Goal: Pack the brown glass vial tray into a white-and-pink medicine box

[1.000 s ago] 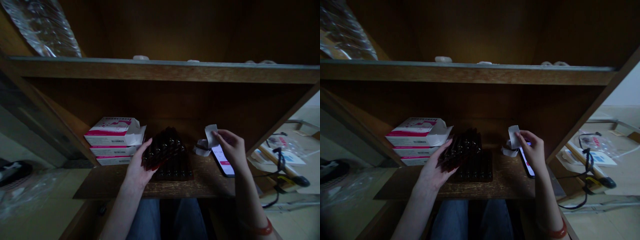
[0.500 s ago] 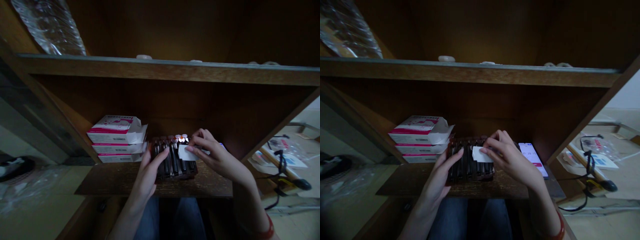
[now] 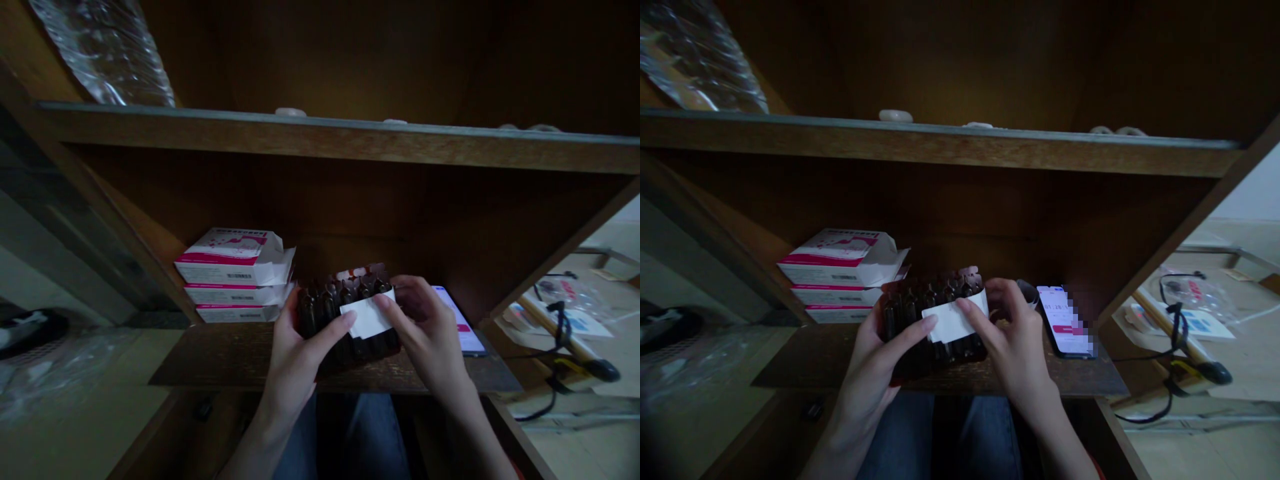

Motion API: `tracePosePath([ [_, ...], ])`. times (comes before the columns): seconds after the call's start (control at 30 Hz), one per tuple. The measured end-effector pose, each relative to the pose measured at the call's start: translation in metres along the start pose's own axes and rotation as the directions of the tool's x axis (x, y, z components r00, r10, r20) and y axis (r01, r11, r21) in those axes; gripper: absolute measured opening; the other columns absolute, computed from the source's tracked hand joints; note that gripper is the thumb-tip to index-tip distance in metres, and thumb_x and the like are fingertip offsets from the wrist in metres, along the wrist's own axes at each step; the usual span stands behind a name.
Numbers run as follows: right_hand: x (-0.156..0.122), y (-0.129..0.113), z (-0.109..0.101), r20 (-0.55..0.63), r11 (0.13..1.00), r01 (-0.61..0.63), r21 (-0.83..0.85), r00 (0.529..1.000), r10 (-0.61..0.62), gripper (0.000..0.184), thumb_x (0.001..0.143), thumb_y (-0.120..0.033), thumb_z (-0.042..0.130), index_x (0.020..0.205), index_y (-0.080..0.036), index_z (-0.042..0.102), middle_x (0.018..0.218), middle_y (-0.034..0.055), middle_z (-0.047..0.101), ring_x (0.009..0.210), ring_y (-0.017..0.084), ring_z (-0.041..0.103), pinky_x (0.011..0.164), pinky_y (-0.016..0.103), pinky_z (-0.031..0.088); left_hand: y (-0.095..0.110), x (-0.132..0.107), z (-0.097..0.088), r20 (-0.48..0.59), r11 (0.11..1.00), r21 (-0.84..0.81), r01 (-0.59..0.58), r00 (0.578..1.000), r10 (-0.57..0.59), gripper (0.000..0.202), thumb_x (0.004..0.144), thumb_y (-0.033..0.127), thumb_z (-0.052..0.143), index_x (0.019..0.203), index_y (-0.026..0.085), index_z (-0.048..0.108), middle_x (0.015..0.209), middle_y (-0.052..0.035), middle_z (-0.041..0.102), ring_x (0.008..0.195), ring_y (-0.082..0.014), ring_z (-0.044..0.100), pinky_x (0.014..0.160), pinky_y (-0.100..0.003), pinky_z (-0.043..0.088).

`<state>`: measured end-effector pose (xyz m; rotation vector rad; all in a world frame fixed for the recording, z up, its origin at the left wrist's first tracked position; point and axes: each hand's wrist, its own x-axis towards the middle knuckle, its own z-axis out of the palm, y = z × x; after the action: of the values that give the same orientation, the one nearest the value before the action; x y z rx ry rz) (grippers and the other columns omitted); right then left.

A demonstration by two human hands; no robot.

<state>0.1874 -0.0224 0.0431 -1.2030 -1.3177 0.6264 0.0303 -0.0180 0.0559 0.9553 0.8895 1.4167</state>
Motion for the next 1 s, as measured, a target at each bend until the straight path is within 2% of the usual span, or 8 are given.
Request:
tracePosePath([
  [0.2, -0.003, -0.009, -0.003, 0.263, 0.947, -0.200, 0.252, 0.956, 0.132, 0.030, 0.081, -0.047, 0.070, 0.087, -0.018, 0.068, 0.081, 0.0018, 0.069, 0.072, 0.015, 0.061, 0.064, 0.023, 0.049, 0.002, 0.000, 0.001, 0.039, 0.996, 0.080, -0.025, 0.999, 0.022, 0.056, 0.064, 0.032, 0.086, 0.111, 0.021, 0.057, 0.107, -0.0015, 0.070, 0.102, -0.0198, 0.066, 0.087, -0.028, 0.053],
  [0.4, 0.002, 0.002, -0.005, 0.285, 0.887, -0.310, 0.343, 0.934, 0.216, 0.029, 0.066, -0.038, 0.086, 0.085, -0.019, 0.073, 0.082, 0.0012, 0.075, 0.074, 0.015, 0.066, 0.069, 0.023, 0.053, 0.005, 0.007, 0.007, 0.104, 0.985, 0.154, -0.075, 0.993, 0.059, 0.047, 0.072, 0.037, 0.080, 0.111, 0.023, 0.056, 0.107, 0.0016, 0.068, 0.100, -0.0163, 0.064, 0.090, -0.027, 0.050],
  [0.6, 0.001, 0.003, -0.004, 0.354, 0.785, -0.417, 0.459, 0.896, 0.269, 0.030, 0.063, -0.029, 0.089, 0.089, -0.021, 0.076, 0.091, 0.0013, 0.078, 0.080, 0.015, 0.070, 0.076, 0.024, 0.055, 0.013, 0.006, 0.015, 0.138, 0.965, 0.236, -0.117, 0.987, 0.086, 0.040, 0.075, 0.037, 0.076, 0.107, 0.022, 0.057, 0.106, 0.0002, 0.067, 0.102, -0.0184, 0.063, 0.093, -0.028, 0.048],
  [0.73, -0.002, -0.005, 0.000, 0.343, 0.724, -0.445, 0.527, 0.891, 0.298, 0.031, 0.063, -0.030, 0.088, 0.090, -0.020, 0.076, 0.091, 0.0026, 0.078, 0.082, 0.019, 0.071, 0.079, 0.028, 0.056, 0.041, 0.015, 0.010, 0.337, 0.910, 0.368, -0.191, 0.939, 0.061, 0.044, 0.077, 0.045, 0.069, 0.110, 0.021, 0.057, 0.111, -0.0065, 0.067, 0.107, -0.0243, 0.063, 0.094, -0.034, 0.049],
  [0.8, -0.003, -0.007, 0.002, 0.335, 0.676, -0.459, 0.576, 0.887, 0.318, 0.032, 0.065, -0.033, 0.085, 0.092, -0.018, 0.076, 0.094, 0.0045, 0.078, 0.086, 0.022, 0.072, 0.081, 0.032, 0.057, 0.061, 0.031, -0.001, 0.521, 0.818, 0.480, -0.316, 0.853, 0.023, 0.058, 0.077, 0.052, 0.066, 0.125, 0.022, 0.054, 0.128, -0.0108, 0.062, 0.121, -0.0293, 0.057, 0.102, -0.041, 0.044],
  [0.87, -0.002, -0.007, 0.000, 0.309, 0.641, -0.459, 0.615, 0.888, 0.340, 0.034, 0.065, -0.035, 0.084, 0.093, -0.017, 0.075, 0.096, 0.0061, 0.078, 0.089, 0.025, 0.072, 0.083, 0.035, 0.057, 0.081, 0.056, -0.019, 0.626, 0.549, 0.652, -0.523, 0.780, -0.001, 0.077, 0.068, 0.052, 0.075, 0.136, 0.025, 0.050, 0.148, -0.0126, 0.046, 0.140, -0.0344, 0.038, 0.114, -0.050, 0.028],
  [0.93, 0.001, -0.004, -0.004, 0.251, 0.630, -0.435, 0.644, 0.897, 0.363, 0.035, 0.065, -0.035, 0.083, 0.094, -0.017, 0.075, 0.098, 0.0075, 0.078, 0.092, 0.027, 0.072, 0.083, 0.036, 0.058, 0.097, 0.084, -0.041, 0.641, 0.206, 0.751, -0.627, 0.768, 0.002, 0.095, 0.050, 0.049, 0.086, 0.136, 0.024, 0.053, 0.159, -0.0155, 0.027, 0.147, -0.0412, 0.019, 0.116, -0.058, 0.012],
  [1.0, 0.005, 0.001, -0.009, 0.190, 0.636, -0.403, 0.657, 0.906, 0.378, 0.035, 0.067, -0.036, 0.083, 0.095, -0.017, 0.075, 0.098, 0.0085, 0.078, 0.092, 0.027, 0.072, 0.080, 0.036, 0.059, 0.106, 0.108, -0.066, 0.638, 0.020, 0.770, -0.638, 0.770, 0.006, 0.099, 0.045, 0.045, 0.087, 0.134, 0.018, 0.054, 0.160, -0.0196, 0.020, 0.148, -0.0440, 0.010, 0.115, -0.062, 0.003],
])
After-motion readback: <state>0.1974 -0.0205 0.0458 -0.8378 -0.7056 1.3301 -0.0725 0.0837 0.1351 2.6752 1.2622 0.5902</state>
